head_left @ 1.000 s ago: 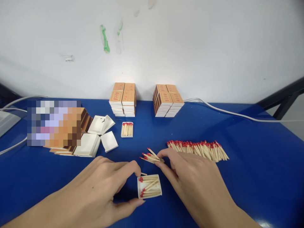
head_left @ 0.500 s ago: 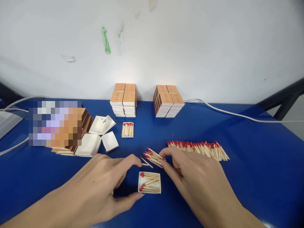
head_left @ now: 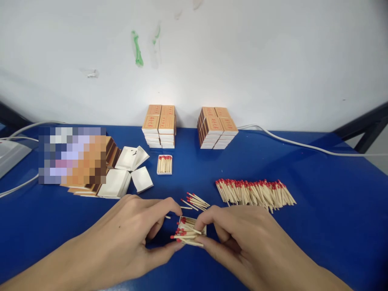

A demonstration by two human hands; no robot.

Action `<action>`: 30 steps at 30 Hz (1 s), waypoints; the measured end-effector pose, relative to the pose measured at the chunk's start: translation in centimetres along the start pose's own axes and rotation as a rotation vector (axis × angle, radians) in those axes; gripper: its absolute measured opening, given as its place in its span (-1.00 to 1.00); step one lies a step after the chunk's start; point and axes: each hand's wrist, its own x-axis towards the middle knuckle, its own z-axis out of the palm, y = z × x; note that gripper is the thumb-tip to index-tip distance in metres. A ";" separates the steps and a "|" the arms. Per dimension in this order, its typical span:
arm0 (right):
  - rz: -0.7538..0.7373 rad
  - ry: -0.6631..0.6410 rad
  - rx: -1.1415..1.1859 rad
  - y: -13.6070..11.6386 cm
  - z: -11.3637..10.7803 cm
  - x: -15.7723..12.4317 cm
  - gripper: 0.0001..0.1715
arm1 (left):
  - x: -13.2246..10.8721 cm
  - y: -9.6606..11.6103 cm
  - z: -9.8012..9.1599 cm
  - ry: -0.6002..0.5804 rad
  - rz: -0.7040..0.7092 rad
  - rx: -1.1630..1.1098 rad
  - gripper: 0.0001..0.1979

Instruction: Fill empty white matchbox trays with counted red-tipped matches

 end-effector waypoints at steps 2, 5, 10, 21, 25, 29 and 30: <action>0.013 -0.031 -0.011 0.1 0.2 0.0 -0.94 | 0.0 0.1 -0.1 0.006 0.006 0.013 -0.84; 0.034 -0.043 -0.041 0.1 0.5 0.2 -0.90 | -0.1 0.2 -0.1 0.013 0.015 0.020 -0.86; 0.056 -0.055 -0.046 -0.1 0.2 0.4 -0.86 | 0.1 0.3 -0.1 0.032 0.037 0.029 -0.86; -0.022 -0.008 0.105 -1.0 0.6 -0.3 -0.95 | 0.0 0.6 0.1 0.045 0.105 0.057 -0.81; -0.080 -0.018 0.044 -1.2 1.4 -0.4 -0.91 | 0.0 0.5 0.2 0.053 0.119 0.078 -0.79; -0.094 -0.073 -0.027 -1.1 1.4 -0.3 -0.82 | -0.1 0.3 0.2 0.054 0.133 0.095 -0.81; -0.100 -0.087 -0.039 -1.0 1.3 -0.3 -0.80 | -0.1 0.3 0.2 0.059 0.136 0.100 -0.81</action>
